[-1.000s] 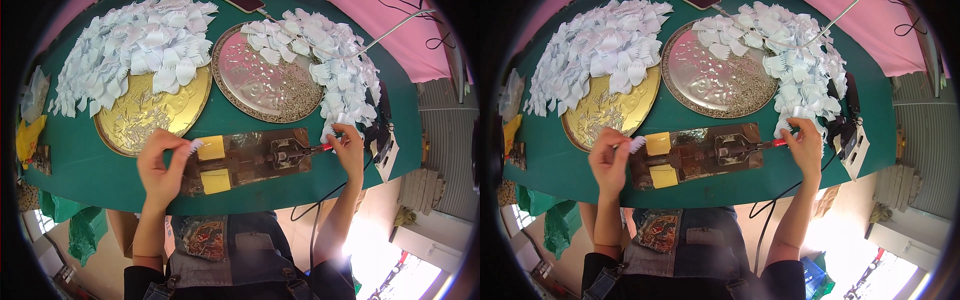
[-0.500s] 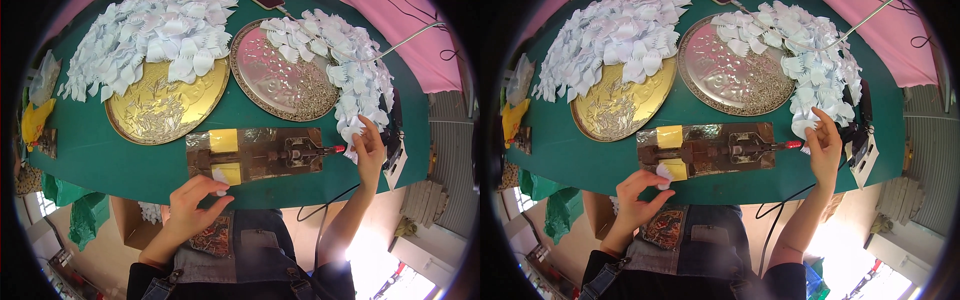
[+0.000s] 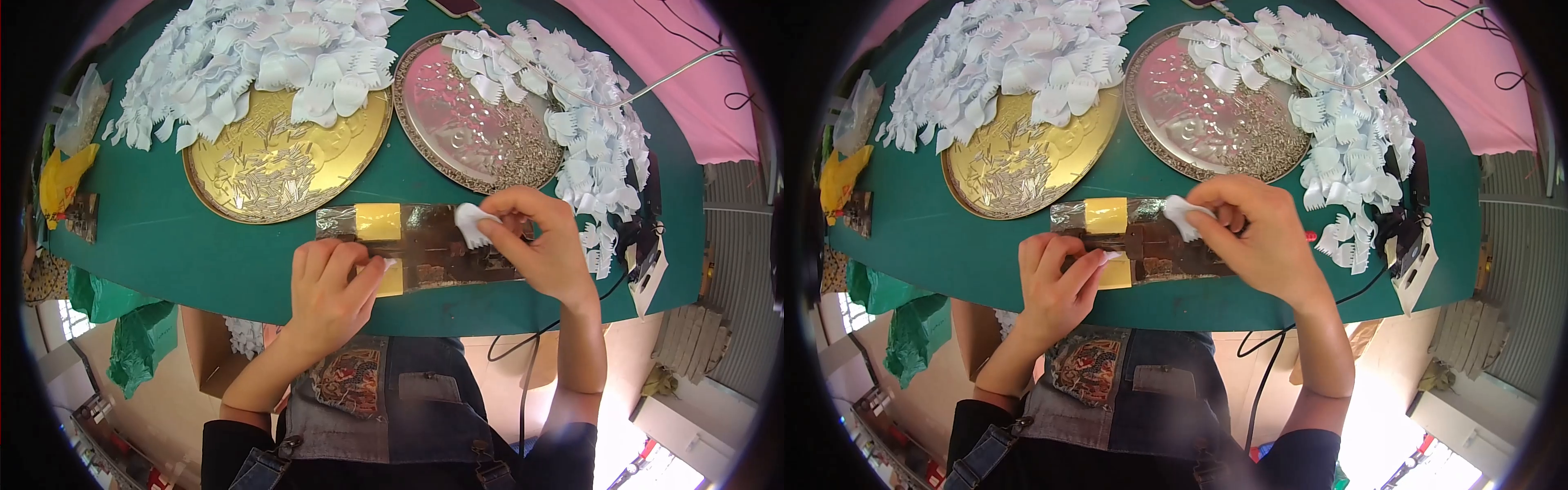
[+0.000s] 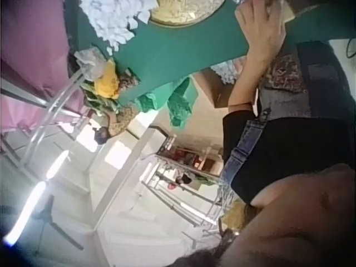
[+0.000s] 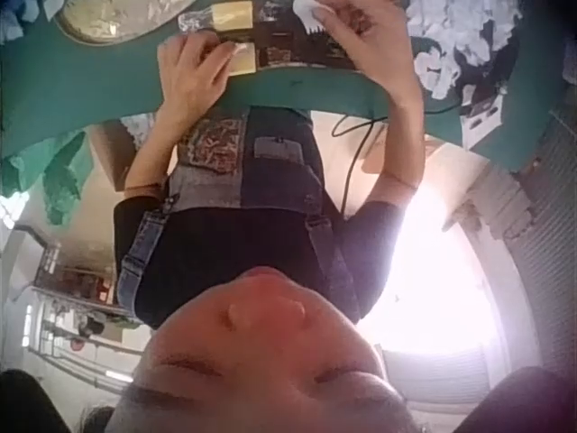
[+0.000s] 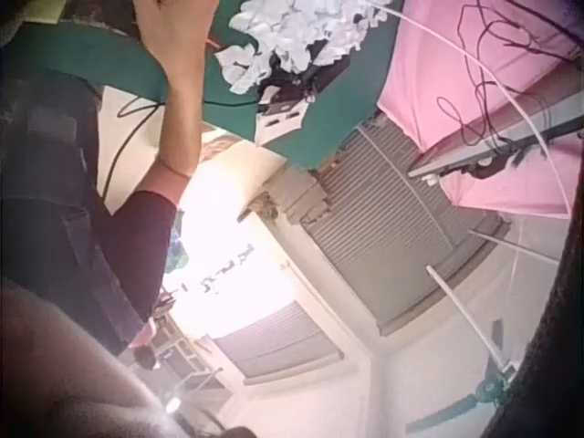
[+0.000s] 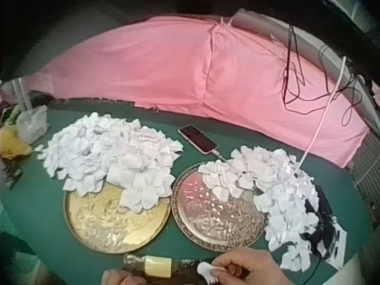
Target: The person picks up a white plastic piece and a metal pin, positions them on a metal jig, and uses pliers to press the pin into the piece before setting the assembled component aside.
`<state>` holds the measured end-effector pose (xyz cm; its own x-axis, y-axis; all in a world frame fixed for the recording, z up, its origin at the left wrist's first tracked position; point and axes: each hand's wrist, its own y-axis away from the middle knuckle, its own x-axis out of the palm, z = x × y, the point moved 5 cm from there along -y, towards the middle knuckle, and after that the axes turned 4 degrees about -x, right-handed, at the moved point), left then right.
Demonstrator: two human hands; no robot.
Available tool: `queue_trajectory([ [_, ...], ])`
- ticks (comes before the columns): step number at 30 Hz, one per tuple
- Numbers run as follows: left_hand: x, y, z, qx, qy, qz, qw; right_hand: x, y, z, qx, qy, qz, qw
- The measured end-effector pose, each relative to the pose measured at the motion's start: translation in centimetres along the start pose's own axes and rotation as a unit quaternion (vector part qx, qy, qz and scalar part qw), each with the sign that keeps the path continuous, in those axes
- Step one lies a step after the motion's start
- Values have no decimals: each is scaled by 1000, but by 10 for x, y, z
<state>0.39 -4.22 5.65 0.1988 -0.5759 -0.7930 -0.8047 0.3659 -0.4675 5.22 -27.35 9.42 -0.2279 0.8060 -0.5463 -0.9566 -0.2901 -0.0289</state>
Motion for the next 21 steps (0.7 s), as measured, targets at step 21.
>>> queue_trajectory([
  [21, 20, 13, 43, -120, 301, -35, 945, 80, -36, 17, -159, 80, 152, 972],
])
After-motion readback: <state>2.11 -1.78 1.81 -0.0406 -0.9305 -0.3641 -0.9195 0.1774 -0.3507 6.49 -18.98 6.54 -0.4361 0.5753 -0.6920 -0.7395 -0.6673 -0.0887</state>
